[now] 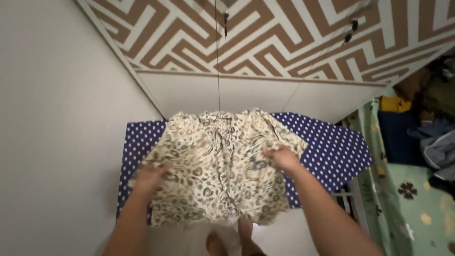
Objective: Folding various items of clothing including pants, a t-shirt, and a button-down shirt using an ironing board as a surface.
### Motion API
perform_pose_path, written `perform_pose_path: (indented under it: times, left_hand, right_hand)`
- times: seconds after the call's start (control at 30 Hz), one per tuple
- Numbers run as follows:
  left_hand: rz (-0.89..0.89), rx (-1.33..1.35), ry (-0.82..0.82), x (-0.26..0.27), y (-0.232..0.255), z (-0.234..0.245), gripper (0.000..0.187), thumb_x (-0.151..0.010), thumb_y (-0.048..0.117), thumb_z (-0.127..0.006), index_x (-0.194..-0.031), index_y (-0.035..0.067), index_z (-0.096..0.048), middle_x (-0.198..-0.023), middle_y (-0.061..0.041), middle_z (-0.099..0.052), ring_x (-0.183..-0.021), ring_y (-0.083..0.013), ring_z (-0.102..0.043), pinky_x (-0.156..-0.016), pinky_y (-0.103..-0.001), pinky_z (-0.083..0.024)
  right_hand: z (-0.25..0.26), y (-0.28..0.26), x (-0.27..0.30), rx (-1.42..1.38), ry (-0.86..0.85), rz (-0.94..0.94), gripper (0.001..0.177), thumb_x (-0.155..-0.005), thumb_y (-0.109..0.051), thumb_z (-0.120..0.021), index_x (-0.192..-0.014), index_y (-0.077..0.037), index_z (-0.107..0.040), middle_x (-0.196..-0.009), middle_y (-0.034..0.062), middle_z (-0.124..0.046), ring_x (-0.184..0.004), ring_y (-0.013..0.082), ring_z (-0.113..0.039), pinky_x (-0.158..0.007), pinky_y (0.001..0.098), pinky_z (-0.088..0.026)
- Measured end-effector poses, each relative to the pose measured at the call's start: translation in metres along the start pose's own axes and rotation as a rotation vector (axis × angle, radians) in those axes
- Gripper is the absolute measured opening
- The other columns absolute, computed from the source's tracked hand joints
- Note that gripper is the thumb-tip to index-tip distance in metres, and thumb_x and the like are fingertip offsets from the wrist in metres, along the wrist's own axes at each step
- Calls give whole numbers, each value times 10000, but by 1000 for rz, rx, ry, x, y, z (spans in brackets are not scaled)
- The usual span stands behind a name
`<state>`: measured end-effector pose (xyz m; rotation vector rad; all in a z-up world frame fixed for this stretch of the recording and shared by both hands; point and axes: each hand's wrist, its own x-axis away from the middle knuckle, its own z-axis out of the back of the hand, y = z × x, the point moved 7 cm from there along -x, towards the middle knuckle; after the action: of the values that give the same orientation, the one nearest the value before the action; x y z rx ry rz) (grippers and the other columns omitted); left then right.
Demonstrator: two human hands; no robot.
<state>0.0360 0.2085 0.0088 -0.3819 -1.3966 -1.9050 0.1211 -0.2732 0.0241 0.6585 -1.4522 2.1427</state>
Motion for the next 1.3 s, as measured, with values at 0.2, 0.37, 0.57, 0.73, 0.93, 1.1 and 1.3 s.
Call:
perform_pose_path:
  times: [0.2,0.37,0.57,0.73,0.93,1.1,1.3]
  left_hand:
    - [-251,122,241,-32,80,37,485,-935,460,-730,-1089,1,-697,-814,-134,-655,-623,-246,-591,-525,-415,-484]
    - [-289,-331,771,42,143,18,637,-770,420,-869,-1154,-34,-640,-1040,-220,-633,-931,-358,-616,-774,-522,-497]
    - [-636,-306,110,107,106,-132,87,-925,104,-651,-1000,62,-665,-1015,-103,-666,-923,-272,-660,-819,-414,-556]
    - [-797,-267,171,123,77,-149,181,-840,103,-734,-1016,61,-729,-1044,-107,-655,-952,-321,-651,-827,-404,-530]
    - [-690,-202,258,106,66,-164,166,-784,188,-825,-922,97,-810,-1001,-100,-638,-913,-316,-640,-821,-406,-515]
    - [-538,-241,414,85,61,-173,250,-725,329,-883,-785,92,-834,-916,-79,-674,-888,-278,-650,-819,-397,-515]
    - [-376,-233,329,85,66,-172,312,-720,380,-884,-875,113,-834,-975,-66,-690,-925,-256,-670,-866,-378,-519]
  right_hand:
    - [24,-89,-35,-134,105,284,416,-956,-286,-718,-1217,38,-712,-990,181,-719,-775,221,-586,-662,393,-493]
    - [-1,-149,27,423,565,418,430,-873,-325,-760,-1155,-30,-627,-976,112,-641,-788,206,-618,-686,367,-560]
    - [-119,-92,88,549,-101,491,169,-838,-157,-743,-844,-68,-600,-872,107,-701,-753,218,-695,-702,354,-589]
    - [-123,-45,58,538,-22,557,157,-768,-133,-829,-787,-38,-705,-831,137,-737,-701,248,-717,-715,374,-596]
    - [-114,-26,37,376,-9,498,142,-766,-213,-863,-876,-126,-843,-759,85,-784,-621,191,-722,-655,337,-589]
    - [-110,-17,39,253,-107,205,160,-786,-199,-878,-897,-90,-846,-776,118,-801,-592,182,-632,-597,350,-528]
    - [-116,-1,8,213,-175,270,161,-732,-155,-909,-857,-75,-845,-824,69,-825,-649,111,-718,-666,278,-606]
